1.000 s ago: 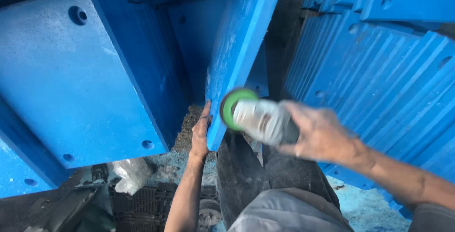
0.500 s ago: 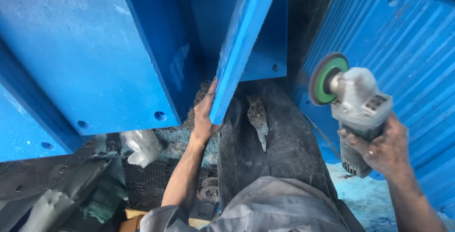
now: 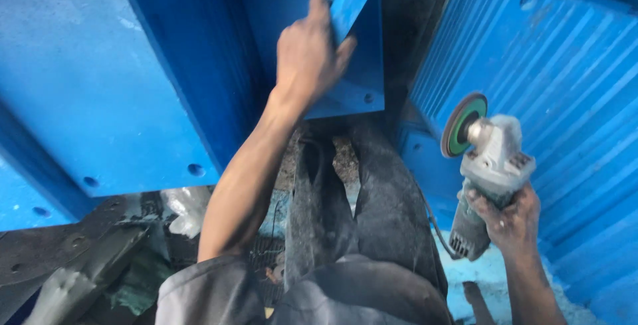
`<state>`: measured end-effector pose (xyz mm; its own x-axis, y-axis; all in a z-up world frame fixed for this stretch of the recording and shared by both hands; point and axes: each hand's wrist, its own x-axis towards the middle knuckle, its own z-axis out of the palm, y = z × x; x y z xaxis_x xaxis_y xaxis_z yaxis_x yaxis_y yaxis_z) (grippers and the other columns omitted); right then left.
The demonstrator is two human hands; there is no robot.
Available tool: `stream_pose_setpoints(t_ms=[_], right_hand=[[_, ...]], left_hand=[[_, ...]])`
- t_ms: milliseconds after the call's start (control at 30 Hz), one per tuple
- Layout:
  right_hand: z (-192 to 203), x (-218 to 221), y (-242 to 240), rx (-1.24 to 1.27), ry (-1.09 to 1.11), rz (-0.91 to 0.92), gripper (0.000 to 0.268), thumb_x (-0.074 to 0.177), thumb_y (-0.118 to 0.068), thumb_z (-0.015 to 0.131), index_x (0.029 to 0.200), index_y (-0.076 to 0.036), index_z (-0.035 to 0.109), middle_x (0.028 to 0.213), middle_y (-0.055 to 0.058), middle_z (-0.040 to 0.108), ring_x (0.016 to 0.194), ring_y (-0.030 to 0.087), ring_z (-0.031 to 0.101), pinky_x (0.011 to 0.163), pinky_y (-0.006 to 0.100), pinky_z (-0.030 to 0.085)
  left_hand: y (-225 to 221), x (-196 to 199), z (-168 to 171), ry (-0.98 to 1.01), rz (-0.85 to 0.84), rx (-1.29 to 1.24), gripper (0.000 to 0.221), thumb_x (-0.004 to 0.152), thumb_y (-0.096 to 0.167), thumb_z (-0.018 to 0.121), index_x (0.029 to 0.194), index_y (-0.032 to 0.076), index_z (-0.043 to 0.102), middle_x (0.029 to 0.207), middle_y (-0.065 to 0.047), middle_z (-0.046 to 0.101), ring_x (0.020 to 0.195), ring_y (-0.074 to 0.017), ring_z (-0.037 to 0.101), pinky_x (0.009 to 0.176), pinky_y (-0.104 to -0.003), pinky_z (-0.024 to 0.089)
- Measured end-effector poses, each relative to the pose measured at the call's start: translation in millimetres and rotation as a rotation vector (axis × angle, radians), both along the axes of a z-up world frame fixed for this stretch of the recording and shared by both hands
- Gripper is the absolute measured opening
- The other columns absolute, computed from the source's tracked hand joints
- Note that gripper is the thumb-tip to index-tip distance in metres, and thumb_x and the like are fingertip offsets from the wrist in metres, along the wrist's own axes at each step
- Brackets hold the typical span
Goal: Smooth the edges of blue plastic panels using an angle grinder.
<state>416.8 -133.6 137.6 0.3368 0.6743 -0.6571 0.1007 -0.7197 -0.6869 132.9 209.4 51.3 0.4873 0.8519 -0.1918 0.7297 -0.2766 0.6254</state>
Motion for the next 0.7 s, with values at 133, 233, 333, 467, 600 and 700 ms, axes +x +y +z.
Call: stream_pose_setpoints(t_ms=[133, 233, 333, 467, 600, 700], right_hand=[[12.5, 9.1, 22.0, 0.067, -0.043, 0.039, 0.056, 0.088, -0.023, 0.079, 0.132, 0.004, 0.058, 0.107, 0.012, 0.073, 0.091, 0.019, 0.074, 0.083, 0.033, 0.06], [15.9, 13.5, 28.4, 0.052, 0.025, -0.058, 0.063, 0.086, -0.027, 0.082, 0.133, 0.004, 0.055, 0.107, 0.011, 0.072, 0.091, 0.019, 0.073, 0.081, 0.033, 0.061], [7.5, 23.4, 46.0, 0.111, -0.13, 0.181, 0.061, 0.09, -0.029, 0.081, 0.135, 0.004, 0.056, 0.109, 0.011, 0.072, 0.093, 0.018, 0.073, 0.086, 0.032, 0.06], [5.7, 10.0, 72.1, 0.05, -0.161, 0.298, 0.068, 0.08, -0.03, 0.086, 0.132, 0.002, 0.056, 0.108, 0.012, 0.074, 0.094, 0.022, 0.075, 0.082, 0.035, 0.061], [17.3, -41.3, 125.8, 0.04, -0.282, 0.512, 0.08, 0.069, -0.029, 0.093, 0.132, 0.001, 0.053, 0.114, 0.018, 0.073, 0.097, 0.027, 0.075, 0.081, 0.04, 0.063], [17.8, -90.4, 134.5, 0.055, -0.304, 0.605, 0.08, 0.065, -0.032, 0.094, 0.127, -0.001, 0.053, 0.111, 0.019, 0.073, 0.097, 0.031, 0.075, 0.08, 0.043, 0.062]], left_hand=[[6.8, 18.0, -68.3, -0.026, -0.001, 0.081, 0.063, 0.085, 0.019, 0.079, 0.128, -0.007, 0.042, 0.085, -0.024, 0.069, 0.077, -0.0441, 0.069, 0.069, -0.052, 0.057], [-16.7, -7.1, -50.2, -0.051, 0.011, 0.073, 0.061, 0.084, 0.009, 0.074, 0.135, -0.002, 0.043, 0.097, -0.023, 0.07, 0.085, -0.0436, 0.07, 0.072, -0.053, 0.056], [-59.3, -65.2, -18.2, 0.057, 0.077, -0.096, 0.061, 0.086, 0.006, 0.073, 0.14, 0.008, 0.045, 0.104, -0.024, 0.07, 0.093, -0.0452, 0.068, 0.077, -0.054, 0.055], [-152.0, -158.3, 11.6, 0.24, 0.253, -0.278, 0.064, 0.077, 0.011, 0.078, 0.136, 0.013, 0.054, 0.108, -0.023, 0.072, 0.097, -0.0441, 0.069, 0.079, -0.052, 0.056], [-212.0, -223.5, -4.5, 0.252, 0.301, -0.231, 0.051, 0.087, 0.016, 0.08, 0.133, 0.011, 0.058, 0.108, -0.023, 0.072, 0.099, -0.0417, 0.071, 0.084, -0.049, 0.058], [-212.6, -223.5, -9.2, 0.233, 0.282, -0.267, 0.051, 0.083, 0.013, 0.079, 0.129, 0.004, 0.058, 0.105, -0.026, 0.071, 0.097, -0.0455, 0.069, 0.08, -0.051, 0.056]])
